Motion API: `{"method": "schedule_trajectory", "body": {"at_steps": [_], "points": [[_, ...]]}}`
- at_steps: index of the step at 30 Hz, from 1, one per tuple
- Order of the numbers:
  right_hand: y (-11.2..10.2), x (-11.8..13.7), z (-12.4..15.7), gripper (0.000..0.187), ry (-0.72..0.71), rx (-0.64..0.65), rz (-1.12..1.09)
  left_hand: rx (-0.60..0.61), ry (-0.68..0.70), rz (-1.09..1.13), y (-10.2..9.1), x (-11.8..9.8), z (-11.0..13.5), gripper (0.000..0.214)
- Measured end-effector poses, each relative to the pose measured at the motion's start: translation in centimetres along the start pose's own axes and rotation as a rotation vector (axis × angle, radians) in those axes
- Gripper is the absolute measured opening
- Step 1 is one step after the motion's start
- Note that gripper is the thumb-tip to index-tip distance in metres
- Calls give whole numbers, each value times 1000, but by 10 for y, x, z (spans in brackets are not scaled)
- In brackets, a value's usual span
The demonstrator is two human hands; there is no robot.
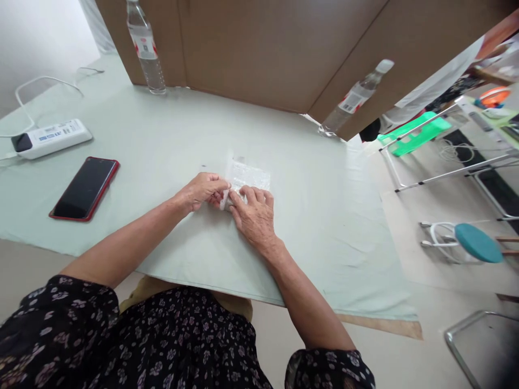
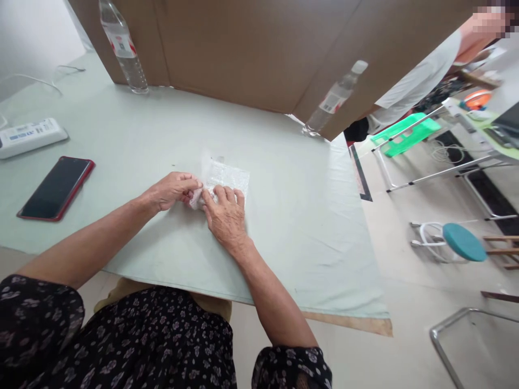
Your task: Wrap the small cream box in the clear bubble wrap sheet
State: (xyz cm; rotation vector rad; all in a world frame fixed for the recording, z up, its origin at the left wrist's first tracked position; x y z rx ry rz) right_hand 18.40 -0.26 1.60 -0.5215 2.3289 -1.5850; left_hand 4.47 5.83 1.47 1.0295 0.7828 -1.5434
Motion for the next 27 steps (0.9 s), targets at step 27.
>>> {"method": "schedule_trajectory", "body": {"at_steps": [27], "points": [[-5,-27,5,18,39,-161,-367,-116,1021,-777,11,12,16,18]]}}
Point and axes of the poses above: each hand's wrist, its own z-axis away from the middle knuckle, its own y-axis out of the palm, x = y × z, the point moved 5 cm from there along -z, towards the middle knuckle, and after that the axes turned 2 degrees about y, right-handed, at the moved point
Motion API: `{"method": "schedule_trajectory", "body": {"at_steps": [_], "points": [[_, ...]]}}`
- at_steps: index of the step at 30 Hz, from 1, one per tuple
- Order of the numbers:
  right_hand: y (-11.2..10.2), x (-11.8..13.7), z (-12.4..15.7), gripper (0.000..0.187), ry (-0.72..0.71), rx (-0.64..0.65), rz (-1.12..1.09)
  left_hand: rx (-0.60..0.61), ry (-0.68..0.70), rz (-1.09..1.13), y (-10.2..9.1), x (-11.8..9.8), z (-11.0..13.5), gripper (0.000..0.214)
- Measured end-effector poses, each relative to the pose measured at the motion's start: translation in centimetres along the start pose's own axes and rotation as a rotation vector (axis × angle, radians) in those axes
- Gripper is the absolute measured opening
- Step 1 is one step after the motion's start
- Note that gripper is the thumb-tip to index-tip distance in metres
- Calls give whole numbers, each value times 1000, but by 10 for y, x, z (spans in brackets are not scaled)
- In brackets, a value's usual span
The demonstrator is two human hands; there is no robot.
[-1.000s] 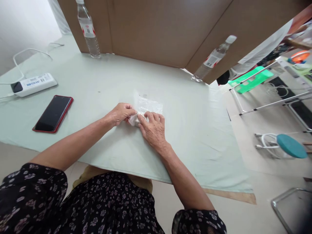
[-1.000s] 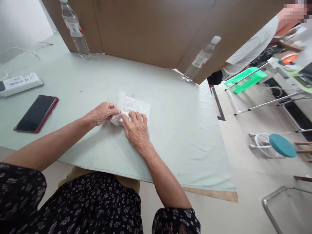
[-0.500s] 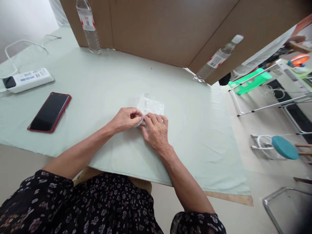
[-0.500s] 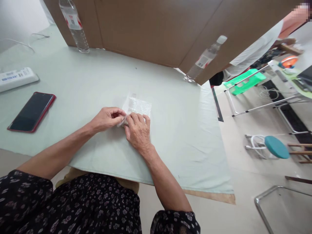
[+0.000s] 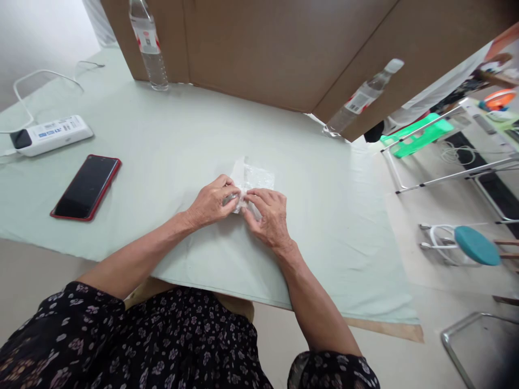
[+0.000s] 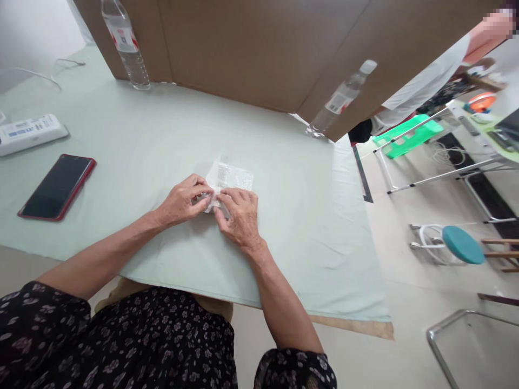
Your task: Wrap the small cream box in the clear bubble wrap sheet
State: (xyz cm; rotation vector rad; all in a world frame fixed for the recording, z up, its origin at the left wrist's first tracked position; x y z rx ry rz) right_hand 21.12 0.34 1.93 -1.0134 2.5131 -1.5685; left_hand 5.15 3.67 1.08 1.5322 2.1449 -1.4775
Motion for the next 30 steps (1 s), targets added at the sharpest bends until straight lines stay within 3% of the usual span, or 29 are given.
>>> {"method": "schedule_trajectory", "body": {"at_steps": [6,14,21,30], "points": [[-2,-18,1,20,76,-33,35,1,-20,18,1,1,2,18],[5,-42,4,32,293,149,127,24,-74,74,1,6,1,18],[5,-53,7,43,409,166,93,13,-81,95,1,8,0,19],[-5,-66,5,42,600,267,77,-33,-39,12,0,1,1,18]]}}
Point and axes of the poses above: each hand's wrist, its own z-axis away from the middle knuckle, its own y-axis out of the palm, x = y × z, the point moved 5 cm from there along -z, towards the middle knuckle, and after that the axes turned 2 degrees about y, right-handed, at the moved point
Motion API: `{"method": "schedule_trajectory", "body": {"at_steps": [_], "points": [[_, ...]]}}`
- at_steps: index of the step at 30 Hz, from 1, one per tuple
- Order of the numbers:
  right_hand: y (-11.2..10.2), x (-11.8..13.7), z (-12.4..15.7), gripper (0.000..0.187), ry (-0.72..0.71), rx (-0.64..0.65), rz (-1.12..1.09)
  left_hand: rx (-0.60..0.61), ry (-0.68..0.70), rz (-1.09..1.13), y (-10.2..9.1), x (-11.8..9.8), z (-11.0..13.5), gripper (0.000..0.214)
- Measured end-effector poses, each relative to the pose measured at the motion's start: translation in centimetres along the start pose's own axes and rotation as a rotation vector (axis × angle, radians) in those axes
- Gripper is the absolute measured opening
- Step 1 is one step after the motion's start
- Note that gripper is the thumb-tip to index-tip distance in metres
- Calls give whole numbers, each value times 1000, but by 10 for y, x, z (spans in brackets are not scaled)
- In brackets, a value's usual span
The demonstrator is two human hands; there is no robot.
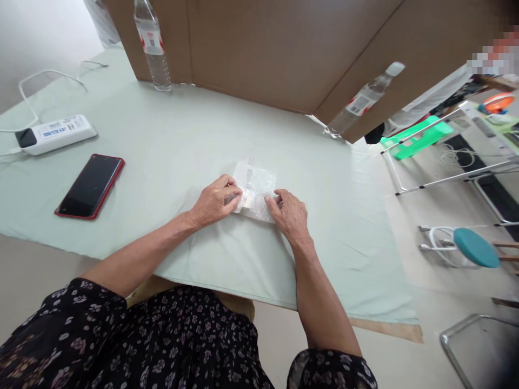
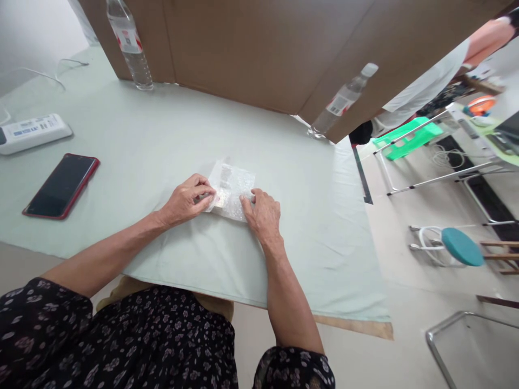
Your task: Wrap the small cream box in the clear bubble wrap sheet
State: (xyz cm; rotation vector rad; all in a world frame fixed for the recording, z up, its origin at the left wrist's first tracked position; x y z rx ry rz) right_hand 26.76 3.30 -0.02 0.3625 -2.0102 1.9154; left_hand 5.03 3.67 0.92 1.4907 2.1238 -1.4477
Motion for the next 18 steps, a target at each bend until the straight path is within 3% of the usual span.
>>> {"method": "schedule_trajectory", "body": {"at_steps": [6,12,18], "points": [[2,2,3,45,80,101,-107,45,-38,56,1,3,-1,19],[3,0,1,42,71,122,-260,52,-40,50,2,3,-1,18],[2,-2,0,55,95,116,-358,47,-43,58,2,4,0,18]]}}
Point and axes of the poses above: each hand's wrist, its own z-axis away from the middle knuckle, its own y-axis out of the palm, x = y × z, the point moved 5 cm from there along -z, towards the middle knuckle, and after that the axes turned 2 degrees about y, right-handed, at the moved point
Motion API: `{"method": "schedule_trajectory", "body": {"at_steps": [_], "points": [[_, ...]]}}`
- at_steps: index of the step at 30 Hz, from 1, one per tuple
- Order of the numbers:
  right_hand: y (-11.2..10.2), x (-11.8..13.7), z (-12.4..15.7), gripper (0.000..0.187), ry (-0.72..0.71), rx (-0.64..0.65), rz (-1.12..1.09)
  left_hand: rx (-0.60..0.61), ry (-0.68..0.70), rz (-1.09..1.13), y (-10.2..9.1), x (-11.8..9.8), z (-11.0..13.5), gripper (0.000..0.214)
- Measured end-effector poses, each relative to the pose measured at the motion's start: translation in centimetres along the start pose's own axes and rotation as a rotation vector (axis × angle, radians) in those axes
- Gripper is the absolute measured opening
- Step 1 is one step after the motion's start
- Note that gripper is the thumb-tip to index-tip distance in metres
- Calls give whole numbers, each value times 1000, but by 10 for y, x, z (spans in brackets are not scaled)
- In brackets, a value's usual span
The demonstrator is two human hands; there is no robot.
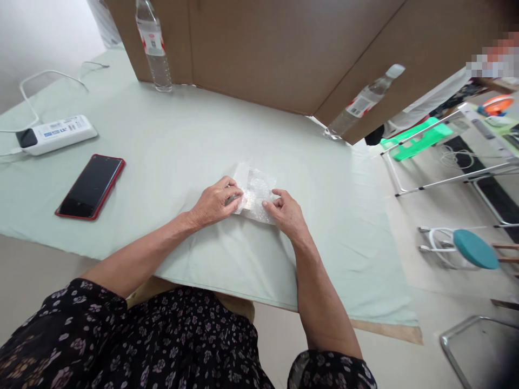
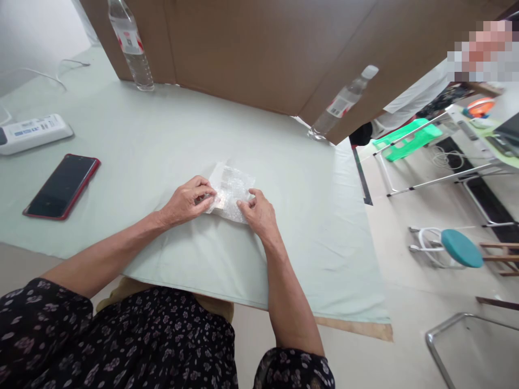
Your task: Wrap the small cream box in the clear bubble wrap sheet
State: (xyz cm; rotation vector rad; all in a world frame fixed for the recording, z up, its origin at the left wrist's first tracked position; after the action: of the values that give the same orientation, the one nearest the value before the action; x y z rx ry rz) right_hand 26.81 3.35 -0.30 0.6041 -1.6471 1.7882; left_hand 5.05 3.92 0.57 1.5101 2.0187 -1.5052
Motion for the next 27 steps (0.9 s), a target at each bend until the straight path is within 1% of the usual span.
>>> {"method": "schedule_trajectory", "body": {"at_steps": [4,9,11,14,16,18,21,24,26,27], "points": [[2,0,0,64,-27,-28,-187,6,-19,1,0,1,0,17],[5,0,0,68,-43,-79,-374,16,-28,-2,0,1,0,16],[7,-1,0,68,-16,-56,-406,15,-26,-6,0,1,0,17],[13,1,2,66,16,31,-449,13,-20,-6,-1,0,0,17],[15,6,4,64,6,73,-507,17,-18,-3,-1,0,0,19],[16,12,7,65,-26,80,-561,38,-15,3,-1,0,-1,19],[19,23,10,64,-85,69,-601,66,-18,24,1,0,-2,19],[24,31,10,61,-126,69,-612,66,-18,35,2,0,-3,20],[22,34,10,60,-149,57,-558,62,-10,31,3,-1,-3,21],[18,34,10,60,-161,27,-502,59,-5,30,3,-1,-2,21]]}}
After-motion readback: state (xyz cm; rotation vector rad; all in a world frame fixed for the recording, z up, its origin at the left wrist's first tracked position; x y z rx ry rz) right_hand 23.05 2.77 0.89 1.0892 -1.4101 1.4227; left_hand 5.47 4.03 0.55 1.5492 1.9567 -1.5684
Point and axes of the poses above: each hand's wrist, its own z-axis away from the middle knuckle, its own y-axis out of the palm, x = y × z, the point moved 5 cm from there along -z, towards the middle knuckle, and after that the axes turned 2 degrees about y, right-handed, at the moved point
